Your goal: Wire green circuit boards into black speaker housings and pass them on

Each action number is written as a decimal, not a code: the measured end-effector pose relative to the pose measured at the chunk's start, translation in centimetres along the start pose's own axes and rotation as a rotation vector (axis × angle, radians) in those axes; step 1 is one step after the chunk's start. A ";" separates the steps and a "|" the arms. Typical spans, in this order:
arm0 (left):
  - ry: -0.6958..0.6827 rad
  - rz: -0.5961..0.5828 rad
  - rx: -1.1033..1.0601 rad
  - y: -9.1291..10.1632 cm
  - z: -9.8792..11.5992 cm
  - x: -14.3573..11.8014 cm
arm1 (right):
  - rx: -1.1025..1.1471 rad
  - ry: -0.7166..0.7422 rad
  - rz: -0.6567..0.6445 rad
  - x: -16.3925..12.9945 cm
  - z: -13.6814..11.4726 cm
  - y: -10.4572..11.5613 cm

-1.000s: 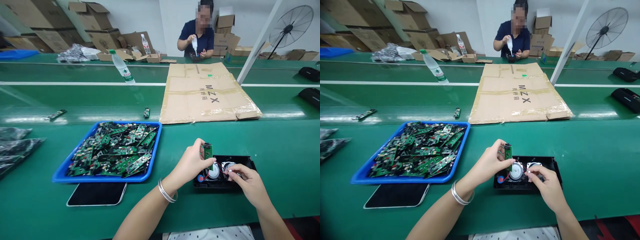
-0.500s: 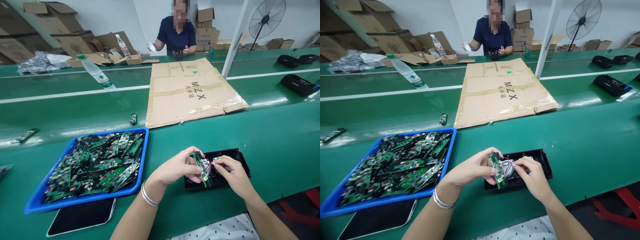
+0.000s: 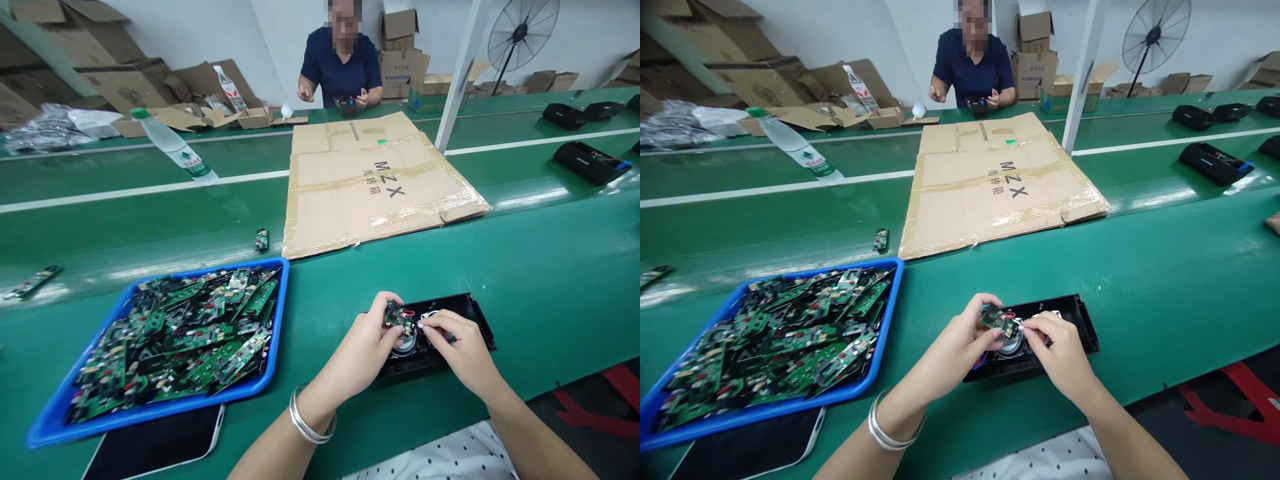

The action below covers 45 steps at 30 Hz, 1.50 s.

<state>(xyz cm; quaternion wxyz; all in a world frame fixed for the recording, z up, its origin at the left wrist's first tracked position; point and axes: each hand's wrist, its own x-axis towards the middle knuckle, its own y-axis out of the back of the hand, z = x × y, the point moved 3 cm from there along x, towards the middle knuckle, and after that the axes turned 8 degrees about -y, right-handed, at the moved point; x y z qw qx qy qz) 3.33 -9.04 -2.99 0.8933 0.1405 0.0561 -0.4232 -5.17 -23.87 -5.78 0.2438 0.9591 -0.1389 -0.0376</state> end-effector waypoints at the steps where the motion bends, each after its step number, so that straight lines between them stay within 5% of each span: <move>1: -0.021 0.006 0.029 0.0 0.0 0.0 | -0.016 0.009 -0.001 0.0 0.0 -0.1; 9: -0.081 0.090 0.146 0.0 -0.2 0.0 | -0.370 0.188 0.290 -0.1 0.7 0.0; 16: -0.120 0.074 0.197 -0.3 0.2 -0.2 | -0.437 0.235 -0.071 0.1 -1.1 -1.2; 37: -0.211 0.037 0.258 -0.1 1.1 -0.4 | -0.680 0.418 0.022 0.4 -1.8 -1.7; 45: -0.181 -0.047 0.100 0.0 1.1 -0.5 | -0.397 0.140 -0.046 0.7 -1.0 -1.0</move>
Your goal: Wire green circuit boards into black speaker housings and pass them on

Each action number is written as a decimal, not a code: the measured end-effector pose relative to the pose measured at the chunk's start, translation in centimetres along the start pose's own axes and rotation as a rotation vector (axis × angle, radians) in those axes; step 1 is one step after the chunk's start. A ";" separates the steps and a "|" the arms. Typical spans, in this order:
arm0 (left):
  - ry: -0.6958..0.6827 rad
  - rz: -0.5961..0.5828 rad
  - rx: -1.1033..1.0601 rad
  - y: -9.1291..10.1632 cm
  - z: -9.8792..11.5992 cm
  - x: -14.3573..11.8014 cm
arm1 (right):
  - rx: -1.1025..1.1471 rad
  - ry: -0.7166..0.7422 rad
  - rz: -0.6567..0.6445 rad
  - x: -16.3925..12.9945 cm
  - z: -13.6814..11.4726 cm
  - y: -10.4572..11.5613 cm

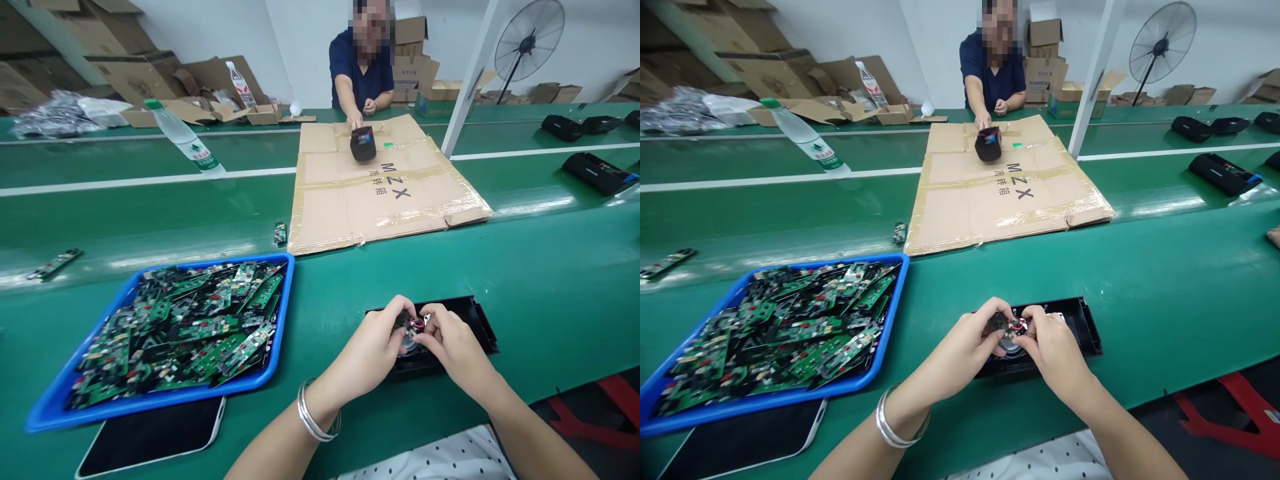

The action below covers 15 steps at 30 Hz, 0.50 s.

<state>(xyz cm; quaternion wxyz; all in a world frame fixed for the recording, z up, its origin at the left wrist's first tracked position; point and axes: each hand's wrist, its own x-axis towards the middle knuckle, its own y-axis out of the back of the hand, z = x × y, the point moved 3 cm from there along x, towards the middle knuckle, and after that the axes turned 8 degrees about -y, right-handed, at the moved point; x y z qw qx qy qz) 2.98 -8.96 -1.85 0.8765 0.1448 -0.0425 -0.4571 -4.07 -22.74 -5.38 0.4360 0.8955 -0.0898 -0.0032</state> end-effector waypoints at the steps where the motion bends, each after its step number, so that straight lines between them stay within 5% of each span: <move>1: -0.001 0.004 -0.006 0.0 0.0 0.0 | 0.023 -0.011 -0.009 0.0 0.0 0.0; 9: -0.088 0.025 0.190 -0.8 0.4 -0.2 | 0.167 -0.119 -0.139 0.6 0.1 0.5; 15: 0.090 0.061 0.215 0.2 0.5 -0.8 | 0.155 -0.192 -0.201 1.7 1.6 1.0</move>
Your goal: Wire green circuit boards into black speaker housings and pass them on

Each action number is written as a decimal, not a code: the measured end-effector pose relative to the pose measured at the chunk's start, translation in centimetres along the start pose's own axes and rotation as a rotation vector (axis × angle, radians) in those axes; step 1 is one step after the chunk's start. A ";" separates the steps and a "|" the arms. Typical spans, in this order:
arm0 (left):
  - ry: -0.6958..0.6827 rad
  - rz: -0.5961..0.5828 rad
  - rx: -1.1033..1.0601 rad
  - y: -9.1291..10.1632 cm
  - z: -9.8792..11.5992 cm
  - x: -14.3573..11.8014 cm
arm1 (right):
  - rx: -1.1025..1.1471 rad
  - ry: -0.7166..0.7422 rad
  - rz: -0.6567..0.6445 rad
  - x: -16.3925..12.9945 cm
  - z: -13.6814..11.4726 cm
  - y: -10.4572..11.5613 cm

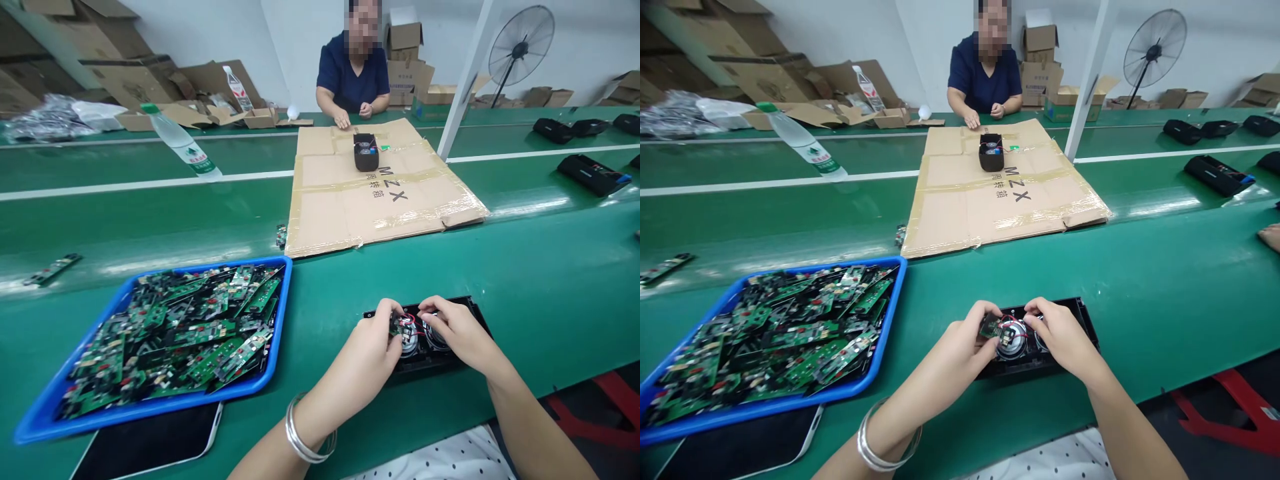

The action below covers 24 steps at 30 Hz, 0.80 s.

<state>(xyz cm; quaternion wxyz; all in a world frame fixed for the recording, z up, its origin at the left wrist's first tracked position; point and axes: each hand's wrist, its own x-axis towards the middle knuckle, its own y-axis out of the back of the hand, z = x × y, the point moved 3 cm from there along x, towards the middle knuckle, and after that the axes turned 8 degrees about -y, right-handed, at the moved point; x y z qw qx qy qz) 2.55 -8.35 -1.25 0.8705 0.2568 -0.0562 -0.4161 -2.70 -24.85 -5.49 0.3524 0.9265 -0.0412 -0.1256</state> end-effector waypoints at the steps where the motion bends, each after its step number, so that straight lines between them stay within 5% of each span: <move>1: 0.026 -0.006 -0.002 0.2 -0.1 -0.1 | -0.034 -0.001 -0.002 0.2 0.1 -0.2; 5: 0.076 -0.030 -0.025 0.5 -0.6 0.0 | -0.059 -0.001 0.000 0.3 0.3 -0.9; 12: 0.059 0.042 -0.124 -0.2 -1.4 0.8 | 0.414 -0.084 0.098 -1.6 2.1 1.0; 20: -0.017 0.068 -0.106 -0.8 -1.4 1.3 | 0.164 0.189 0.088 -3.5 -0.5 -0.5; 24: -0.032 0.064 -0.108 -0.7 -1.1 1.2 | -0.042 0.277 0.265 -3.1 -1.1 -1.1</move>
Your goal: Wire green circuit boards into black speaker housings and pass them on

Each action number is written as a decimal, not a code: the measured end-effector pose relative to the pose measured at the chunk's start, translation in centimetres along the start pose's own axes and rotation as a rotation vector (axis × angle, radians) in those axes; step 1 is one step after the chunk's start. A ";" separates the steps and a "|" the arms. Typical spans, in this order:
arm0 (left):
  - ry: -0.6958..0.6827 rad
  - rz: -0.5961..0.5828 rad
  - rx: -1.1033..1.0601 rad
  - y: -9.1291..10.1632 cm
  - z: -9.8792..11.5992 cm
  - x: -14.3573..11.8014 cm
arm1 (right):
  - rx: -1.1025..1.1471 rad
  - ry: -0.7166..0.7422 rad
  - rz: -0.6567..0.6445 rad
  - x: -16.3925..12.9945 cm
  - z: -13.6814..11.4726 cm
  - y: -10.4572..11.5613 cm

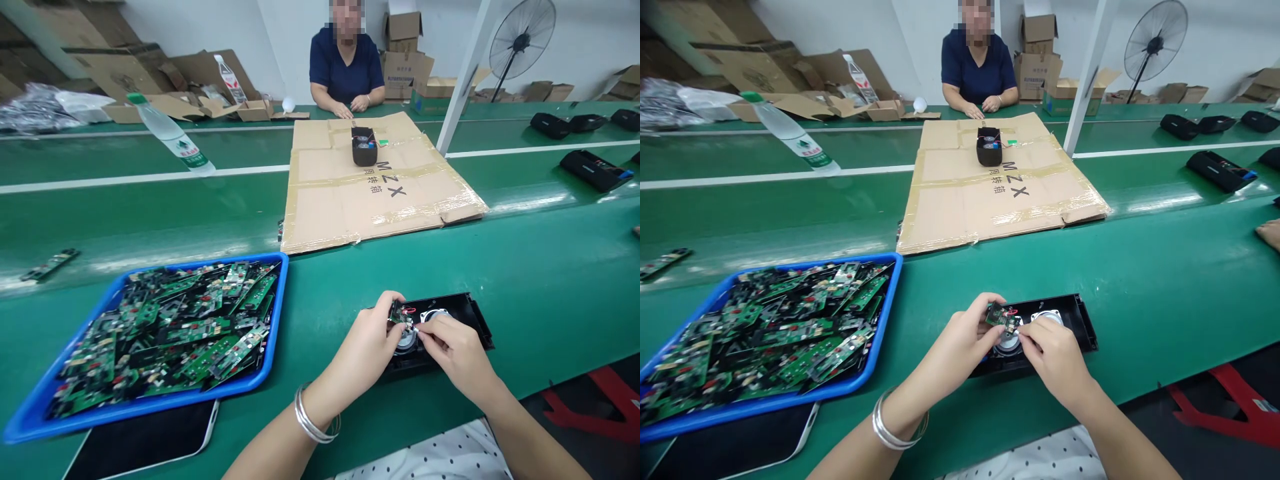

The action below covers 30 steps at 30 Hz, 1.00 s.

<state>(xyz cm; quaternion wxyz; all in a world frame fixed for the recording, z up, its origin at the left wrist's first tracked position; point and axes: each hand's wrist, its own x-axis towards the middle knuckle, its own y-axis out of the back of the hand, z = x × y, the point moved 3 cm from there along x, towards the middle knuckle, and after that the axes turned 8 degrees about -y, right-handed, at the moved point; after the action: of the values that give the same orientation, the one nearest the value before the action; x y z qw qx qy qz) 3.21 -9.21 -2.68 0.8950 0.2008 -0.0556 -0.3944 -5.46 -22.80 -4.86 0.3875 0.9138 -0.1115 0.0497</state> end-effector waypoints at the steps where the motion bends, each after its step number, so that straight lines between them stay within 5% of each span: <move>1: -0.003 -0.002 0.000 0.0 0.0 0.0 | -0.057 0.030 0.022 0.1 0.0 -0.2; 18: -0.059 -0.008 0.097 0.3 1.1 -0.2 | -0.359 0.203 0.004 0.3 -0.8 -0.9; 30: -0.155 -0.019 0.103 0.0 1.2 -0.2 | -0.274 -0.088 0.102 0.5 0.6 -1.1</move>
<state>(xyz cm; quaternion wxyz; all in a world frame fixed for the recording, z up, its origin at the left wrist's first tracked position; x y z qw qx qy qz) 2.73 -9.50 -1.57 0.8727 0.2161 -0.1430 -0.4138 -4.69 -22.54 -5.95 0.5002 0.8468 -0.1803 0.0136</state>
